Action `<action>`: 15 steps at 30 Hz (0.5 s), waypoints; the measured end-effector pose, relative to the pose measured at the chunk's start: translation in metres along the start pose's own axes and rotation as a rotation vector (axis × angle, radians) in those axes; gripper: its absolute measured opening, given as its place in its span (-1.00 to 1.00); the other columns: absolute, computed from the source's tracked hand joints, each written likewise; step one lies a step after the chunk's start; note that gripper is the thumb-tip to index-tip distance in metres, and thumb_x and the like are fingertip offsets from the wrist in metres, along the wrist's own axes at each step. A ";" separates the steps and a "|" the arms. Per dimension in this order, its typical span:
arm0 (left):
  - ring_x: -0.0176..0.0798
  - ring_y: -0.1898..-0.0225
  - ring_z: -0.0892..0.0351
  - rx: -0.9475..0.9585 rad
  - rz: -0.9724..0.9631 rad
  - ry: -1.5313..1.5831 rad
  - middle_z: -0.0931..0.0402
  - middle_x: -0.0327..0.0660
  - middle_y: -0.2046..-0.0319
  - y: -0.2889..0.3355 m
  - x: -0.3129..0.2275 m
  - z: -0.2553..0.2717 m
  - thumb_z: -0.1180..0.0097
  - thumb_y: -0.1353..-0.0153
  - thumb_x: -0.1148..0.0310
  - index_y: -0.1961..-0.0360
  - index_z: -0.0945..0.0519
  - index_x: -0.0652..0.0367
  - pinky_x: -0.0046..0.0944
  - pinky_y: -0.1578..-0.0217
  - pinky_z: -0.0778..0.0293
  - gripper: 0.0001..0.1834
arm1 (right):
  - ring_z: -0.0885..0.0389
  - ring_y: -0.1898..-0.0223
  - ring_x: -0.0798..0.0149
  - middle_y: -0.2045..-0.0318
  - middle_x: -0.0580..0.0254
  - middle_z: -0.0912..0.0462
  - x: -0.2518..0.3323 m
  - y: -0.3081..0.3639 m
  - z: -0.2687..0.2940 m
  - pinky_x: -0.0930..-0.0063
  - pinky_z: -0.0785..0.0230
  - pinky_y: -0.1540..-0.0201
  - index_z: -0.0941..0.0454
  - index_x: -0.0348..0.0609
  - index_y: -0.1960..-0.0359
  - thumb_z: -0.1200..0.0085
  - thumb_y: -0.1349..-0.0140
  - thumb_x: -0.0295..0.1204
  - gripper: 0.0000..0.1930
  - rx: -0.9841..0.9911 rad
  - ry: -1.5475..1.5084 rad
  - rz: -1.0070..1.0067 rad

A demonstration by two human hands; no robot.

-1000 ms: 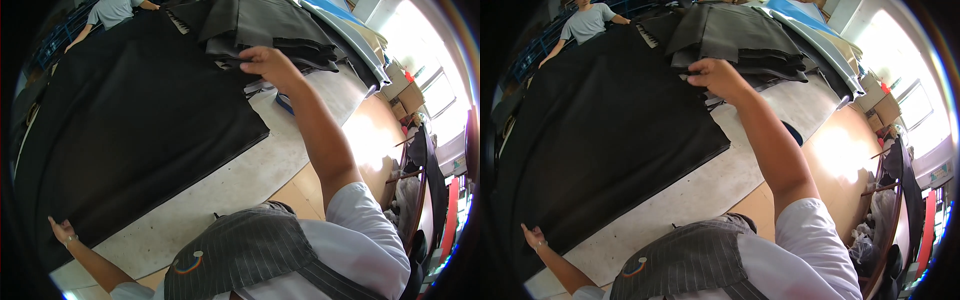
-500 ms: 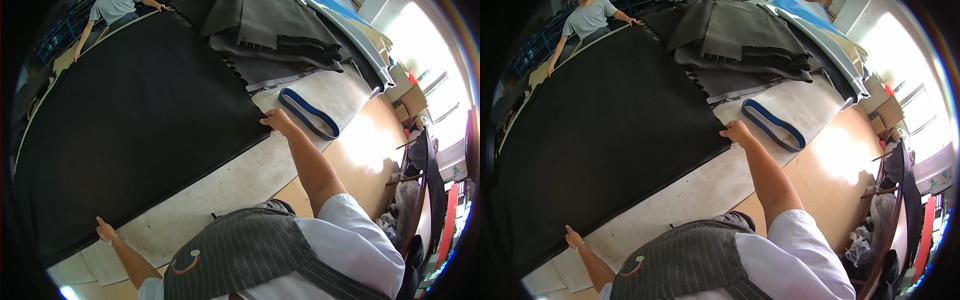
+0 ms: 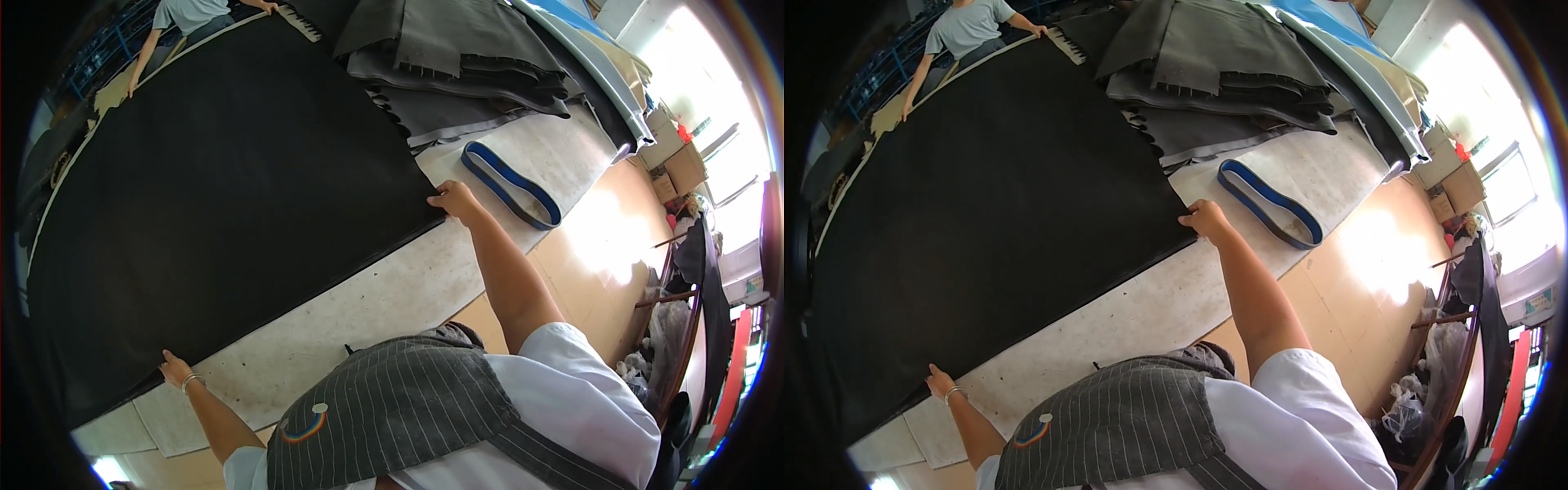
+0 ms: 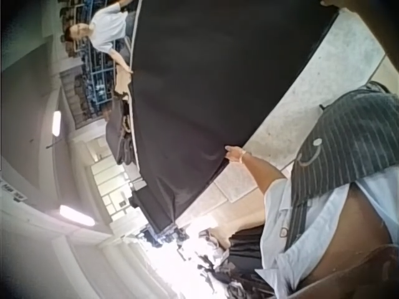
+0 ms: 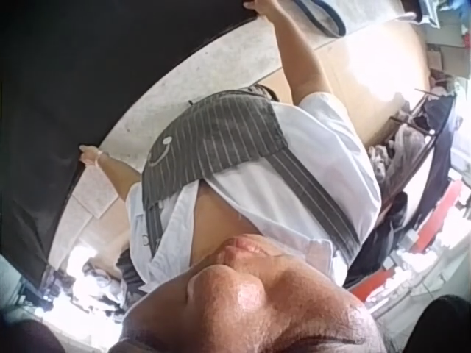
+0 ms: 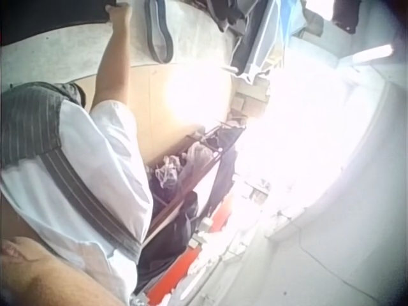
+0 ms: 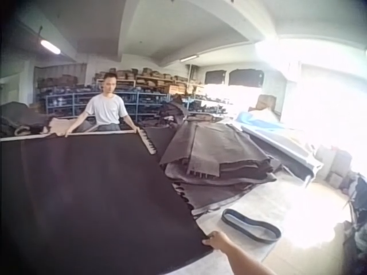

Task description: Spreading a large roll of black fabric across a long table and cutting sections of it using heavy-duty scissors.

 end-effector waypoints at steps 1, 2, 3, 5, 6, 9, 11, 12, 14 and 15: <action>0.21 0.05 -0.47 0.028 0.076 -0.024 -0.46 0.23 0.06 0.001 0.002 0.006 0.11 -0.26 0.07 0.10 -0.48 0.53 -0.01 -0.02 -0.34 -0.42 | -0.51 0.63 0.26 0.44 0.07 -0.56 0.004 0.002 -0.002 0.41 -0.38 0.57 -0.49 -0.37 0.12 -0.31 0.05 -0.35 -0.53 0.009 -0.003 0.004; 0.21 0.05 -0.47 0.019 0.080 -0.027 -0.46 0.23 0.06 -0.003 0.010 0.007 0.11 -0.26 0.07 0.10 -0.48 0.53 -0.01 -0.02 -0.34 -0.42 | -0.52 0.57 0.28 0.39 0.10 -0.56 0.007 0.004 -0.002 0.43 -0.39 0.54 -0.49 -0.36 0.12 -0.30 0.02 -0.35 -0.54 0.029 0.010 -0.019; 0.14 -0.06 -0.39 0.030 0.038 -0.078 -0.39 0.17 -0.04 -0.009 0.016 0.005 0.17 -0.29 0.06 0.04 -0.45 0.49 -0.01 -0.13 -0.21 -0.42 | -0.53 0.51 0.29 0.34 0.13 -0.55 0.011 0.006 -0.005 0.46 -0.39 0.51 -0.49 -0.35 0.11 -0.29 0.00 -0.34 -0.55 0.049 0.023 -0.043; 0.08 -0.16 -0.31 0.047 -0.011 -0.123 -0.32 0.11 -0.14 -0.008 0.011 0.004 0.24 -0.33 0.06 -0.02 -0.43 0.46 -0.02 -0.24 -0.07 -0.41 | -0.54 0.51 0.27 0.34 0.12 -0.56 0.011 0.006 -0.005 0.45 -0.41 0.50 -0.49 -0.34 0.10 -0.29 0.01 -0.34 -0.54 0.056 0.032 -0.040; 0.06 -0.20 -0.26 0.052 -0.040 -0.275 -0.29 0.09 -0.17 -0.006 0.011 0.005 0.26 -0.33 0.05 -0.04 -0.41 0.45 0.00 -0.26 -0.03 -0.41 | -0.54 0.51 0.26 0.34 0.11 -0.56 0.011 0.007 -0.005 0.44 -0.42 0.49 -0.49 -0.33 0.09 -0.30 0.02 -0.33 -0.53 0.063 0.043 -0.037; 0.00 -0.28 -0.14 0.153 -0.010 -0.432 -0.23 0.04 -0.22 0.011 -0.020 0.009 0.31 -0.35 0.03 -0.07 -0.39 0.44 0.05 -0.29 0.07 -0.39 | -0.61 0.45 0.14 0.33 0.00 -0.60 0.010 0.012 0.001 0.35 -0.48 0.39 -0.50 -0.31 0.11 -0.32 0.07 -0.33 -0.52 -0.016 0.121 -0.040; -0.11 -0.36 0.04 0.164 0.109 -0.434 -0.08 -0.08 -0.31 0.020 -0.022 0.016 0.28 -0.32 -0.03 -0.19 -0.25 0.40 0.07 -0.31 0.17 -0.33 | -0.61 0.34 0.10 0.28 -0.03 -0.60 0.014 0.014 -0.003 0.34 -0.46 0.27 -0.50 -0.29 0.12 -0.32 0.07 -0.30 -0.52 -0.035 0.193 0.003; -0.11 -0.36 0.04 0.159 0.097 -0.431 -0.08 -0.08 -0.31 0.021 -0.018 0.013 0.28 -0.32 -0.03 -0.19 -0.25 0.40 0.07 -0.31 0.17 -0.33 | -0.60 0.23 0.05 0.24 -0.05 -0.60 0.016 0.015 -0.003 0.33 -0.44 0.16 -0.50 -0.27 0.13 -0.33 0.08 -0.27 -0.51 -0.051 0.275 0.044; -0.08 -0.38 0.13 -0.115 0.217 -0.410 0.07 -0.05 -0.35 0.022 -0.013 0.028 0.12 -0.25 -0.07 -0.31 0.00 0.34 0.11 -0.31 0.23 -0.17 | -0.53 0.06 0.00 0.19 -0.06 -0.59 0.017 0.019 -0.004 0.32 -0.36 0.01 -0.48 -0.26 0.12 -0.32 0.08 -0.22 -0.48 -0.064 0.287 0.058; -0.03 -0.38 0.15 -0.206 0.260 -0.439 0.10 -0.01 -0.35 0.026 -0.017 0.034 0.04 -0.19 -0.08 -0.33 0.12 0.31 0.13 -0.30 0.24 -0.09 | -0.54 0.09 0.00 0.21 -0.08 -0.59 0.016 0.022 -0.004 0.32 -0.37 0.03 -0.48 -0.25 0.10 -0.32 0.08 -0.20 -0.46 -0.093 0.283 0.059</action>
Point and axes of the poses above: each hand's wrist, its own y-axis away from the middle knuckle, its own z-axis out of the back of the hand, x = y × z, the point moved 5 cm from there along -y, towards the middle knuckle
